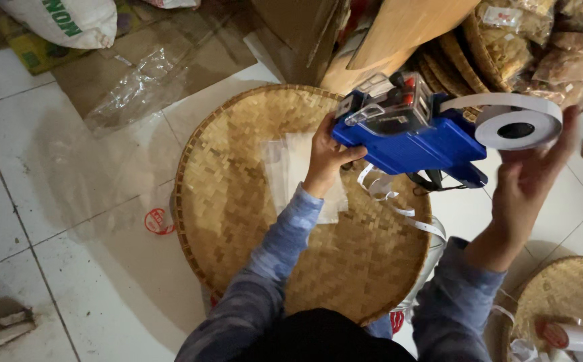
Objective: The person uses a handheld blue bag-sealing machine to seal the open ends of clear plastic bags. They feed each bag's edge into the sealer, press to seal, and place the finished bag on a woven bamboo tray, working through a stack of bags one at a time.
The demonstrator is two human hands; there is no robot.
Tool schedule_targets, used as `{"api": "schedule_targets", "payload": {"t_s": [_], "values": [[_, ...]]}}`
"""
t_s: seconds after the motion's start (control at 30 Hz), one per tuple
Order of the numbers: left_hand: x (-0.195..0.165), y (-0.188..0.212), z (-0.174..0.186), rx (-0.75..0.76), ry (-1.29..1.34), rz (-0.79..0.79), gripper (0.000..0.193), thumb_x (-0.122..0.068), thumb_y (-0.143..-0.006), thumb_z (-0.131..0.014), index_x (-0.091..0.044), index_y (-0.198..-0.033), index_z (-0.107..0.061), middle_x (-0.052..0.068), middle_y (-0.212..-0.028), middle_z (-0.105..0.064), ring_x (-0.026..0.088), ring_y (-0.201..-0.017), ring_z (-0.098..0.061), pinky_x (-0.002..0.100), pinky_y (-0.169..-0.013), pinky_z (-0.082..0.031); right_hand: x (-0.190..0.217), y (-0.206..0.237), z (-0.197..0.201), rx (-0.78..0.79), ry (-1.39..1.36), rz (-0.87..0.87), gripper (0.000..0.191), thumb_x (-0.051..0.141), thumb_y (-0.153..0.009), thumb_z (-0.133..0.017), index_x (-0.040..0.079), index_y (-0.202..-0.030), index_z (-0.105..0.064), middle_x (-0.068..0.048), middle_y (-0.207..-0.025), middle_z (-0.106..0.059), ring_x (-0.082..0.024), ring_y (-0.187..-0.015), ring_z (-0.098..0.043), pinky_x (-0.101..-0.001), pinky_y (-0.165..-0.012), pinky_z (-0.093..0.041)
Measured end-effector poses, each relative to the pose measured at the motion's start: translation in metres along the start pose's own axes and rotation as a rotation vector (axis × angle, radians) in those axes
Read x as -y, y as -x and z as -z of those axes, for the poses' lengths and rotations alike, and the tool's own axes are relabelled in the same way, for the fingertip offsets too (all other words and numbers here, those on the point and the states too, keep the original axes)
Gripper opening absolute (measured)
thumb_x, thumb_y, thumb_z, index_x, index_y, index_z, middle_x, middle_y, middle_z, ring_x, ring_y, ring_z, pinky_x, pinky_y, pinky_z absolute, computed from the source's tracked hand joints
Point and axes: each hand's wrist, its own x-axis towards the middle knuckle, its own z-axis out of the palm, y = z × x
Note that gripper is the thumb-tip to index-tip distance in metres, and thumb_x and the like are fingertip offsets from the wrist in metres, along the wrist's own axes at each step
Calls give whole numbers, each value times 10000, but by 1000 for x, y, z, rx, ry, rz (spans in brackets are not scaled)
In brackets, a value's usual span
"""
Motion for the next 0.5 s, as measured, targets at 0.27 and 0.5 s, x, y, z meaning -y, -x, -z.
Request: {"api": "schedule_targets", "payload": {"t_s": [0.27,0.5], "values": [[-12,1,-6,4,-3,-6,842,-11,-683,-954,-9,-1402,-515,68,-1310,-636,190,-1229,-606,342,-1080,-492,-13,-23,11,-193,290,305,367,135,-1213,-633,-19,-1522,-509,-173,-1469,-593,-256,-1243,-639,-353,-1093,-520],[-7,1,1,-3,-13,-20,876,-36,-662,-961,-12,-1410,-506,74,-1313,-648,193,-1228,-626,348,-1072,-517,16,-29,0,-127,371,212,282,-9,-1111,-635,-83,-1383,-617,-177,-1291,-685,-196,-1110,-675,-290,-967,-546]]}}
